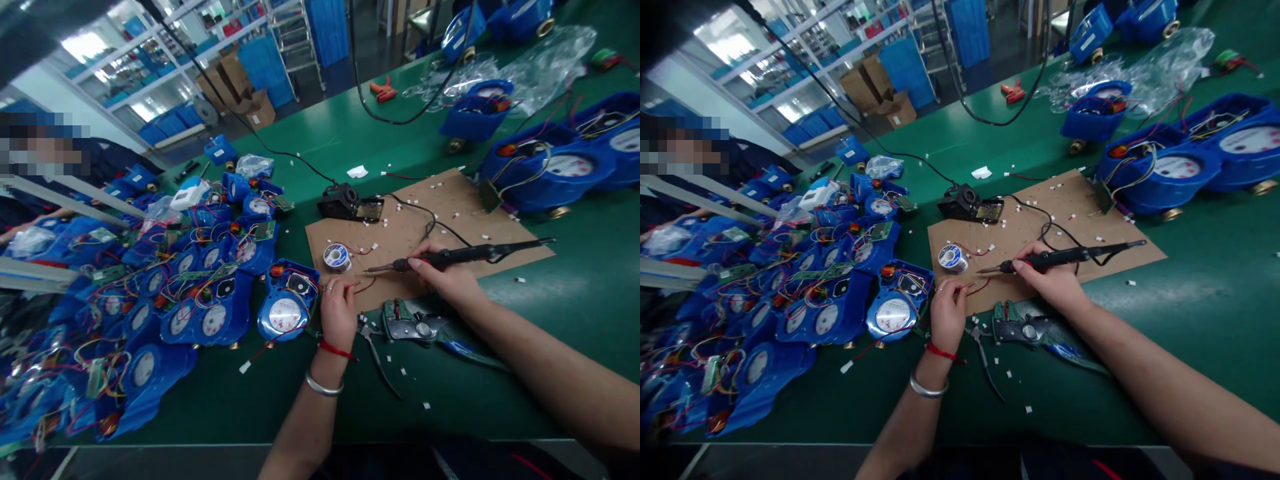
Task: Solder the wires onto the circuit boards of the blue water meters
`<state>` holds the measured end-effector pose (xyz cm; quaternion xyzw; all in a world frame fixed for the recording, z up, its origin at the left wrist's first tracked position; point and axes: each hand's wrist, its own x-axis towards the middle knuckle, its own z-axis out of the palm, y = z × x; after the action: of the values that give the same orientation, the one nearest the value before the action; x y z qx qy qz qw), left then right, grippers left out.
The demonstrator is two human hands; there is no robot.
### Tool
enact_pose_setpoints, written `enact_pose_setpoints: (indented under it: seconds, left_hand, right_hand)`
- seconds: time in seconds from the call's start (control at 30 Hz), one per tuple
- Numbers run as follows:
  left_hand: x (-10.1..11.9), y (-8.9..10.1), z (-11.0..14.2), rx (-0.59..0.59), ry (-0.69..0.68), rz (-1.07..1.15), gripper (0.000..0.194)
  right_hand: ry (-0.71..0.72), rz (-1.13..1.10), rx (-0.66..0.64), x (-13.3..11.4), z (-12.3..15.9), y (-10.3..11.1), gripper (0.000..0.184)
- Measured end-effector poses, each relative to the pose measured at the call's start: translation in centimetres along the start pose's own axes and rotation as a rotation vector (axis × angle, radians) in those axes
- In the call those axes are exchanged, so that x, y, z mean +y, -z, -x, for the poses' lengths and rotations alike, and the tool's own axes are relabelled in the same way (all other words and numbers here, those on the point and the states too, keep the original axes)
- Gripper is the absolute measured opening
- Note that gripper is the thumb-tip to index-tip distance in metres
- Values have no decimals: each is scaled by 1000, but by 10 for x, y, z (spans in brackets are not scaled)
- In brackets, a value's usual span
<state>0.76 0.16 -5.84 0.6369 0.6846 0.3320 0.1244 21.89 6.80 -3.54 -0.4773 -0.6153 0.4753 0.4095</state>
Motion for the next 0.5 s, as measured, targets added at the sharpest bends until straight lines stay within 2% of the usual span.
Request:
enact_pose_setpoints:
  seconds: [0.27, 0.5]
  left_hand:
    - [0, 0, -1, -19, 18, 33, 11]
    - [1, 1, -1, -17, 3, 39, 11]
  right_hand:
    - [147, 140, -98, -1, -1, -4, 9]
    - [124, 150, -139, -1, -1, -5, 8]
